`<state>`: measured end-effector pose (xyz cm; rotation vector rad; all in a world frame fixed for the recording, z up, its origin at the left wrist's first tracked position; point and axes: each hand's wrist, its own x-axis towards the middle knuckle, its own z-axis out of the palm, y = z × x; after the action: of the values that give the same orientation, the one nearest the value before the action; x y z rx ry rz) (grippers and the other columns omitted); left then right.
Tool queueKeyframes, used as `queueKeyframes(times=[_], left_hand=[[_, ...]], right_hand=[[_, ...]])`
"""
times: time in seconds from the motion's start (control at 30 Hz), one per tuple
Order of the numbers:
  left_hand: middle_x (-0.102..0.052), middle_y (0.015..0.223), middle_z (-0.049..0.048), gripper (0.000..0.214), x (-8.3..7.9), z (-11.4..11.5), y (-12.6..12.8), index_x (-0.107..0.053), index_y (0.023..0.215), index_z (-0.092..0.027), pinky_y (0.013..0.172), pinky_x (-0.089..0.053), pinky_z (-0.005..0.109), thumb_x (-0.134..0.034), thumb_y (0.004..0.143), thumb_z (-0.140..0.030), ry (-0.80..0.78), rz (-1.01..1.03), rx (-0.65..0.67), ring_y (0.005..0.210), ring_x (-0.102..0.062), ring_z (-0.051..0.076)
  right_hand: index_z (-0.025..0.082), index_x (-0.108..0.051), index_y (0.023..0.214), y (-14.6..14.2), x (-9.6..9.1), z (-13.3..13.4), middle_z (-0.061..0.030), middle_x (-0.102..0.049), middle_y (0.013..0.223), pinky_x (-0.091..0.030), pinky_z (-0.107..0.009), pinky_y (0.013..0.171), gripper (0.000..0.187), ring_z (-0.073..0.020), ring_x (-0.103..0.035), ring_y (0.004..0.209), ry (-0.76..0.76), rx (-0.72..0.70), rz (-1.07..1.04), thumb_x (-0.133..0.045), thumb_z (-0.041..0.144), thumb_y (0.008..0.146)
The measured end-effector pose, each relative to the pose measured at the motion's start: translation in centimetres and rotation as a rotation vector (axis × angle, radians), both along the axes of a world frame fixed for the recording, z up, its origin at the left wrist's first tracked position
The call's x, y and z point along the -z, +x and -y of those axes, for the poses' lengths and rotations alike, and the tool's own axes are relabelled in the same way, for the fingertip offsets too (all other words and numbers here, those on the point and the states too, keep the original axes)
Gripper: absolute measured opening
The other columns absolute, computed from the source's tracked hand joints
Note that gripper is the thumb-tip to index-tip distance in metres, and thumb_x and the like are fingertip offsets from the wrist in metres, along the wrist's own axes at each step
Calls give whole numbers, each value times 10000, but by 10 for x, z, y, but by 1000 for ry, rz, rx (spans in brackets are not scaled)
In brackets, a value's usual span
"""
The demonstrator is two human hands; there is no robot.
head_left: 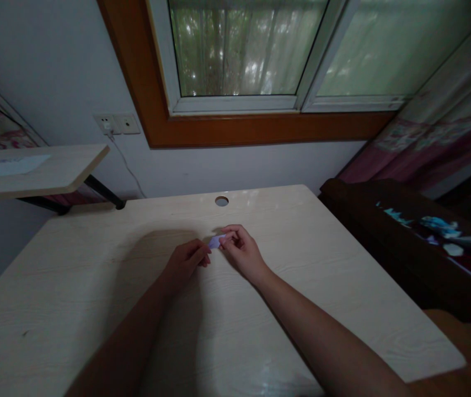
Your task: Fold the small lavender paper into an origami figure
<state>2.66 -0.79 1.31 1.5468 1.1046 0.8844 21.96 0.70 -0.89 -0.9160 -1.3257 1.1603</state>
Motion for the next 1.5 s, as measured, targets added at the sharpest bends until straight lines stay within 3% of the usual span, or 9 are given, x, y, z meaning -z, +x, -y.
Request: queueKeyframes(times=[0.17,0.4,0.67,0.8,1.2,1.5], left_hand=[[-670,676,19,305,6,-2,0,-642,761,-156,625,-463,234,-599,879,-434,40,-78,-7,618,-603,133],[-665,665,24,366,7,-2,-2,-651,717,-155,639,-447,236,-543,913,-445,68,-145,34,627,-601,138],[-676,686,35,383,0,-1,-2,-670,725,-142,659,-454,241,-522,926,-433,15,-55,76,643,-611,143],[-683,698,37,366,3,-1,-1,-673,747,-146,660,-468,245,-513,929,-421,28,-46,31,646,-619,148],[-699,721,35,435,5,-3,2,-682,773,-163,662,-466,244,-428,963,-460,103,-199,22,658,-634,154],[-591,700,7,297,3,-5,1,-635,732,-174,636,-385,251,-528,917,-381,288,-333,-39,658,-532,145]], right_hand=[[224,-597,1097,0,-2,4,-20,-680,840,-499,-283,713,249,-159,-648,775,69,-43,145,-652,325,876],[226,-596,1118,0,-3,7,0,-659,794,-498,-271,696,227,-140,-632,725,195,-91,281,-613,303,905],[222,-582,1125,0,-4,7,-7,-661,810,-493,-271,708,235,-138,-630,739,162,-111,223,-613,310,909],[222,-560,1145,0,-1,5,-11,-655,812,-488,-278,711,257,-139,-617,741,117,-127,146,-601,337,918],[249,-543,1194,-2,4,1,15,-607,819,-484,-257,665,419,-119,-588,706,86,-134,147,-706,241,808],[249,-503,1211,-3,11,-4,19,-638,810,-480,-259,658,471,-120,-591,682,67,-90,70,-710,215,790]])
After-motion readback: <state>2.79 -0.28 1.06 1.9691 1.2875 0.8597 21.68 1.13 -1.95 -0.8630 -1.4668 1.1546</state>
